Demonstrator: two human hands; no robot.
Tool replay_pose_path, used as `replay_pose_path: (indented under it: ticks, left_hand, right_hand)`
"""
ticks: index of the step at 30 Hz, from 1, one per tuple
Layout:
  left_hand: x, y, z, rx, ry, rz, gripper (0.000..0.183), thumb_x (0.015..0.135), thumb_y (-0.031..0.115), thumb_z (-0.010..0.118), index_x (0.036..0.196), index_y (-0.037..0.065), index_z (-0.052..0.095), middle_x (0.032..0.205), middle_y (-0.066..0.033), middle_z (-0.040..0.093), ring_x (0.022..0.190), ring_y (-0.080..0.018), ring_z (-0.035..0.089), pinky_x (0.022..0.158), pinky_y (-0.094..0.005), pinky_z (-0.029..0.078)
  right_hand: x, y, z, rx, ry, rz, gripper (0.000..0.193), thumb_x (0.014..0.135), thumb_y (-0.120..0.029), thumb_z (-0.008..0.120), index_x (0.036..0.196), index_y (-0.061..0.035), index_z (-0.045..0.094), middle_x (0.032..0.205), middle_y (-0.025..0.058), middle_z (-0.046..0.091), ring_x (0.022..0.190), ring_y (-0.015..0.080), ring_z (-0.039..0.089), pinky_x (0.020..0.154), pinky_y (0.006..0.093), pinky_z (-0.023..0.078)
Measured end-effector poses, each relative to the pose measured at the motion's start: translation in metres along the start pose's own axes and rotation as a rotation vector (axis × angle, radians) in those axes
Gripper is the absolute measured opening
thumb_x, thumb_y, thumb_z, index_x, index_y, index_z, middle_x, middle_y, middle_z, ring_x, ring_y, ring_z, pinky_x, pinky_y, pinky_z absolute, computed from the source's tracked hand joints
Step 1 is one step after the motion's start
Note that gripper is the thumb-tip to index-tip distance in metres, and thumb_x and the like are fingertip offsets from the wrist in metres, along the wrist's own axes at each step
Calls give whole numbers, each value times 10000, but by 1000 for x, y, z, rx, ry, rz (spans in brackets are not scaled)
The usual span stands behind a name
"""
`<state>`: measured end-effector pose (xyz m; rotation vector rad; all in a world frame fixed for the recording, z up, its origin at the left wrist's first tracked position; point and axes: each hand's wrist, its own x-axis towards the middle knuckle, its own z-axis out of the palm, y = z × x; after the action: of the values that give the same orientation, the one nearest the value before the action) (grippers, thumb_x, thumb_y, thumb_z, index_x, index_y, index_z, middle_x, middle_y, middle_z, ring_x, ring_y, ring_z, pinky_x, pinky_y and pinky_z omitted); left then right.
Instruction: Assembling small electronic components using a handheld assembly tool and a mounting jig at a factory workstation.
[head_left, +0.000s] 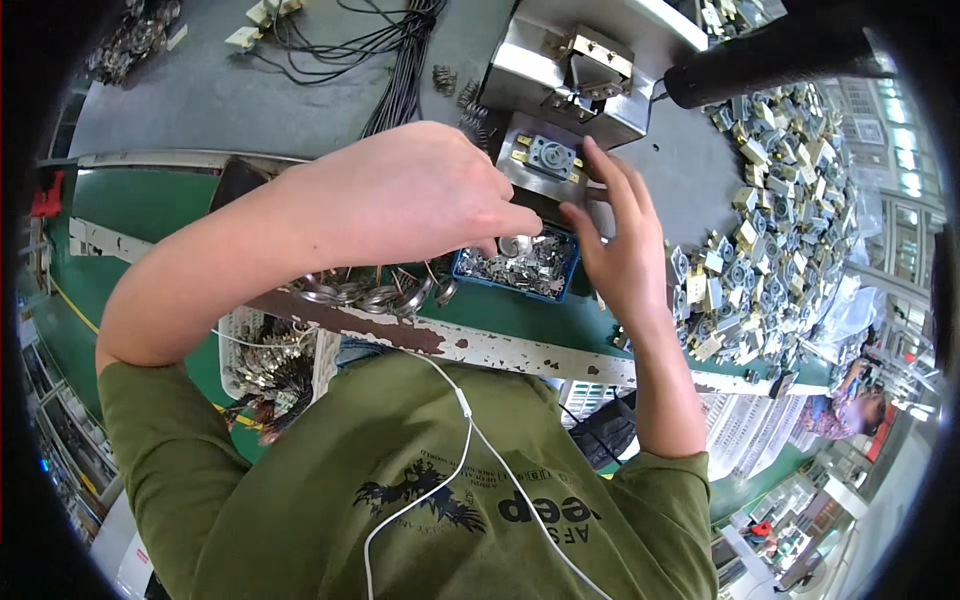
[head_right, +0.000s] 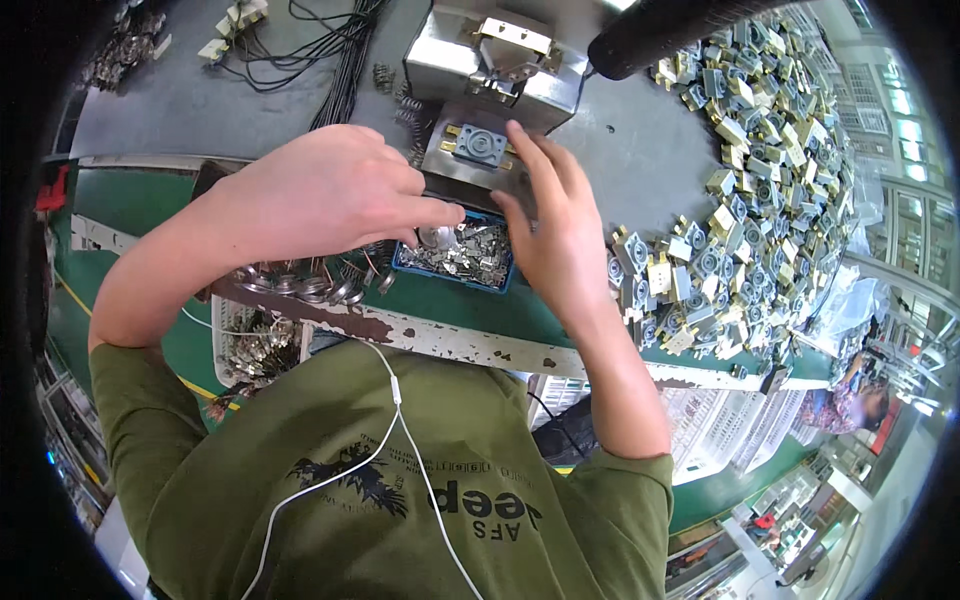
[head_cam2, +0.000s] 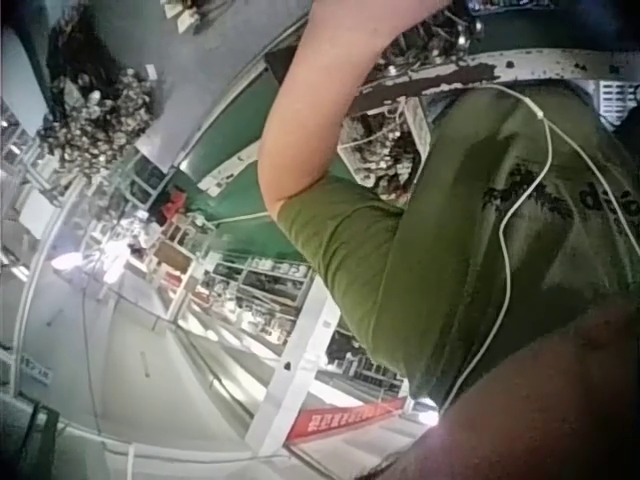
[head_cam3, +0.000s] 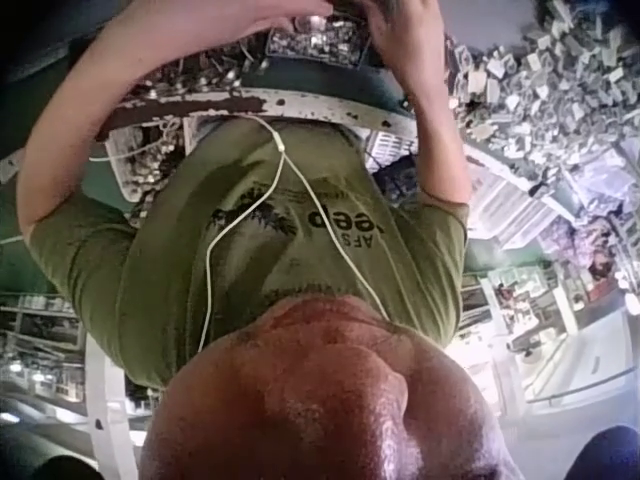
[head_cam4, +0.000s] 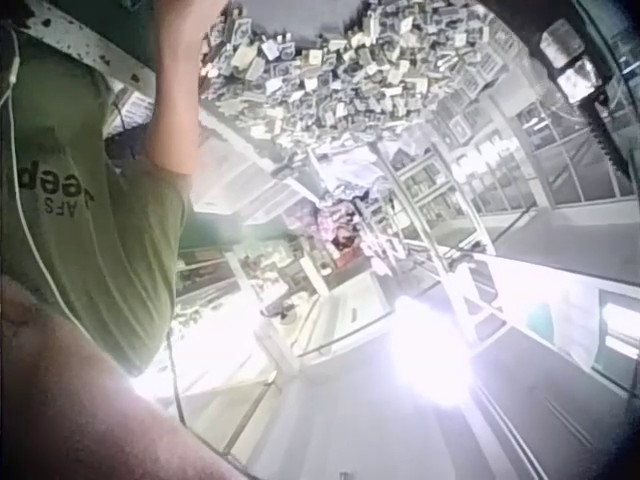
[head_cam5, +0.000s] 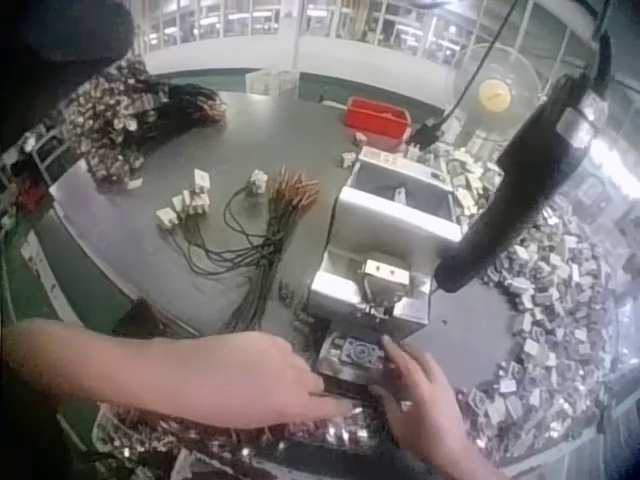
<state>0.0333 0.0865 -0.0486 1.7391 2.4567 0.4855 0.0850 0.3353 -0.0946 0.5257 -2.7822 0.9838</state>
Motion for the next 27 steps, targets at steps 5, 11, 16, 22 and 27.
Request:
replay_pose_path:
  ticks: [5,11,16,22,27]
  left_hand:
    - [13,-10,-16,-72,64,-127,251,875,289,698,1070,133,679,812,-107,706,780,-329,695,669,-447,529]
    - [43,-30,3,-129,-21,-392,334,890,322,706,1170,142,690,906,-148,715,883,-339,696,797,-461,544]
    - [39,-35,11,-166,-12,-374,337,897,341,700,1179,155,695,973,-120,732,923,-331,704,822,-452,552]
    - [28,-36,22,-86,4,-376,296,935,327,656,1190,176,655,916,-105,720,863,-330,705,737,-460,556]
    - [33,-33,18,-83,22,-348,276,948,313,642,1178,159,643,875,-114,713,850,-333,701,712,-475,545]
  right_hand:
    - [-6,-6,-19,77,91,68,578,885,53,698,1430,-49,537,1311,158,623,1182,256,627,946,353,550]
    - [41,-38,-70,297,651,-285,425,995,26,550,1406,73,453,1281,258,631,1111,320,674,853,418,611]
    - [94,-9,-95,209,818,-318,551,953,-28,636,1405,108,352,1204,335,615,1081,393,672,880,422,620]
    - [119,-39,-81,414,636,-71,372,925,-230,729,1182,-1,587,937,101,652,855,170,632,775,298,520]
    - [109,-66,-99,636,822,-272,389,819,-35,757,1152,83,594,1075,201,691,784,316,730,683,434,669]
